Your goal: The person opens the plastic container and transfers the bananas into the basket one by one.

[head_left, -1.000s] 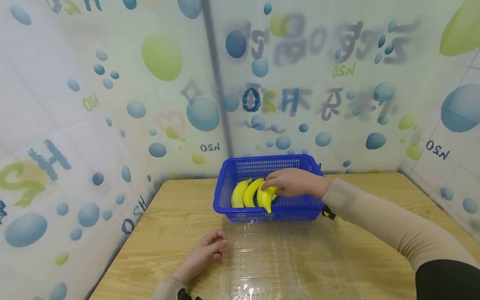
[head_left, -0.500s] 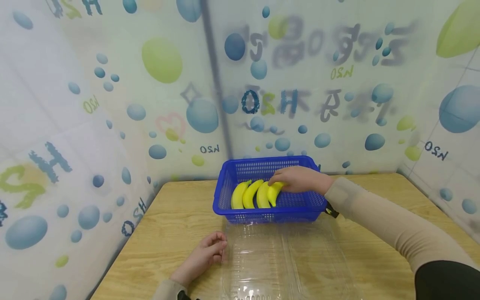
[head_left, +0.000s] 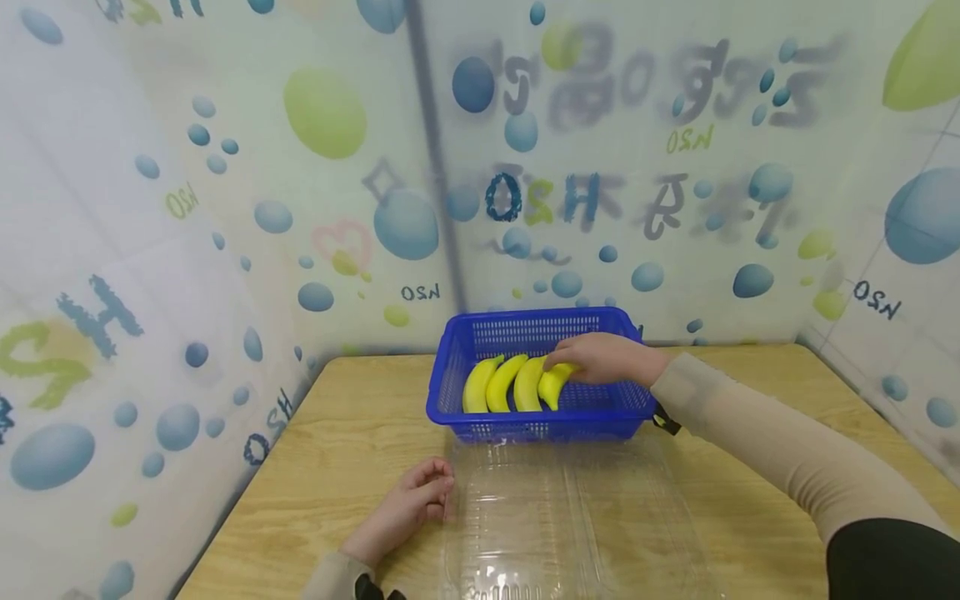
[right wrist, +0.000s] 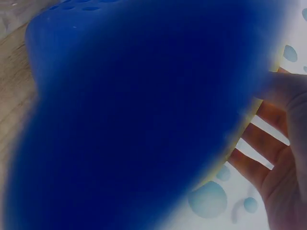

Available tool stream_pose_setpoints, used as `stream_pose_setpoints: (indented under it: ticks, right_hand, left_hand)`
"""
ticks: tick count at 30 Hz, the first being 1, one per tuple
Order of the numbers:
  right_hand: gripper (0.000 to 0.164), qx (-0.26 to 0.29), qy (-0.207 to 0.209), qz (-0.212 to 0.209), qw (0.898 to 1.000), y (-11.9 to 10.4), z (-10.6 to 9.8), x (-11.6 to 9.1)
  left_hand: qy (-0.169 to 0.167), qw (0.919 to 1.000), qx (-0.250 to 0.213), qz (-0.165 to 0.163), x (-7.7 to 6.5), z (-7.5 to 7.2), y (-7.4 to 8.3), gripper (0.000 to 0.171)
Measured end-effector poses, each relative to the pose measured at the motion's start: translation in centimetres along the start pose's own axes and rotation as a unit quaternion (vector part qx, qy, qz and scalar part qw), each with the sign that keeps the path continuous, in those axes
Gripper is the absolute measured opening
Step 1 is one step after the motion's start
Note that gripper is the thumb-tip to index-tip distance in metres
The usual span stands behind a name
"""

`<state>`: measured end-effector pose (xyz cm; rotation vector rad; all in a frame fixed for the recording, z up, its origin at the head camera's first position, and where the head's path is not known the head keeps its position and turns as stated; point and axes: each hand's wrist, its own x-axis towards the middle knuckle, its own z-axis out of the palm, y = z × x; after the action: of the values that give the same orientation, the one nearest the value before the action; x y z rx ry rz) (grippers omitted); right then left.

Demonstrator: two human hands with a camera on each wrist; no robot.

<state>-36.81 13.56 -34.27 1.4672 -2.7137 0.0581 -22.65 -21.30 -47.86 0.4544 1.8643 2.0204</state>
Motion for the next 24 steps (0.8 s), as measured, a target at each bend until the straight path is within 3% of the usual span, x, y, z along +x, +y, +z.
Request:
stream_pose_setpoints:
  ticks: [8,24]
  right_hand:
    - [0.034,0.004,-0.026,0.014,1.000,0.0,0.7,-0.3]
    - [0.033,0.002,-0.046,0.023,0.999,0.4,2.4,-0.3]
  left_hand:
    - [0.001,0.9999,-0.001,-0.013,0.0,0.0,0.2,0.009]
    - [0.002,1.0000,0.002,-0.007,0.0,0.0,0.1,0.007]
